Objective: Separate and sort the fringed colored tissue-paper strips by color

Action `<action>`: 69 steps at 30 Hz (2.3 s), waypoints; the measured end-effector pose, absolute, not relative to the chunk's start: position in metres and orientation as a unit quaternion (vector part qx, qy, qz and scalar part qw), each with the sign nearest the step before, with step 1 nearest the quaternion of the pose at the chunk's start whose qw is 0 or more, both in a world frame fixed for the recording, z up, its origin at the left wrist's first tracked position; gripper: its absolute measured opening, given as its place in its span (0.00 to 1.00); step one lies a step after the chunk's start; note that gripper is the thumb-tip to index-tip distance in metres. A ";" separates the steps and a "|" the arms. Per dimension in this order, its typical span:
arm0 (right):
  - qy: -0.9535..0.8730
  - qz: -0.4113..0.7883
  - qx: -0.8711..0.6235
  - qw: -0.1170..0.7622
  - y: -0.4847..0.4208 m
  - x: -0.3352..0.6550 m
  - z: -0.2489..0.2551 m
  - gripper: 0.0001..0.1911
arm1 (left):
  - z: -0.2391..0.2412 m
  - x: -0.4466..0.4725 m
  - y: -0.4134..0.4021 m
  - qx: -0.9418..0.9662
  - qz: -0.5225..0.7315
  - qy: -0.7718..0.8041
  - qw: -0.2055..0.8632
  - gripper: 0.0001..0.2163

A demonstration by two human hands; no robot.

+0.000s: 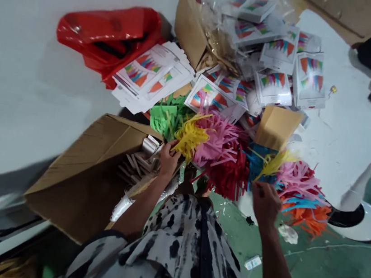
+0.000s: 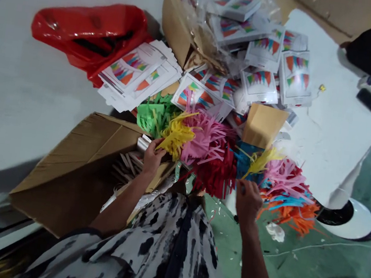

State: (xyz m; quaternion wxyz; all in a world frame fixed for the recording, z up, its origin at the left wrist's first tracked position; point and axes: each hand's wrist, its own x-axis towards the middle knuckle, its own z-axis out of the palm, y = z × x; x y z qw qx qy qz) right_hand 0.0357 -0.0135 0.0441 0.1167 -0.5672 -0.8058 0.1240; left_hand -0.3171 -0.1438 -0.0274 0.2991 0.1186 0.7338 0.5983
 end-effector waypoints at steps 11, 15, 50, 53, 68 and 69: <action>-0.961 0.222 -0.145 0.081 0.030 -0.239 0.039 0.13 | -0.038 -0.321 -0.147 0.130 0.634 0.707 0.286 0.18; -0.974 0.205 -0.096 0.035 0.044 -0.246 0.039 0.09 | -0.035 -0.328 -0.153 0.126 0.645 0.704 0.269 0.20; -0.911 0.368 -0.153 0.108 0.053 -0.228 0.027 0.11 | -0.032 -0.331 -0.147 0.075 0.646 0.726 0.224 0.12; -0.938 0.305 -0.131 0.101 0.047 -0.231 0.034 0.09 | -0.027 -0.331 -0.147 0.089 0.640 0.734 0.209 0.14; -0.901 0.331 -0.171 0.222 0.041 -0.246 0.060 0.09 | -0.050 -0.343 -0.140 0.083 0.696 0.667 0.252 0.21; -0.912 0.316 -0.159 0.207 0.041 -0.248 0.063 0.09 | -0.052 -0.344 -0.138 0.088 0.691 0.675 0.243 0.21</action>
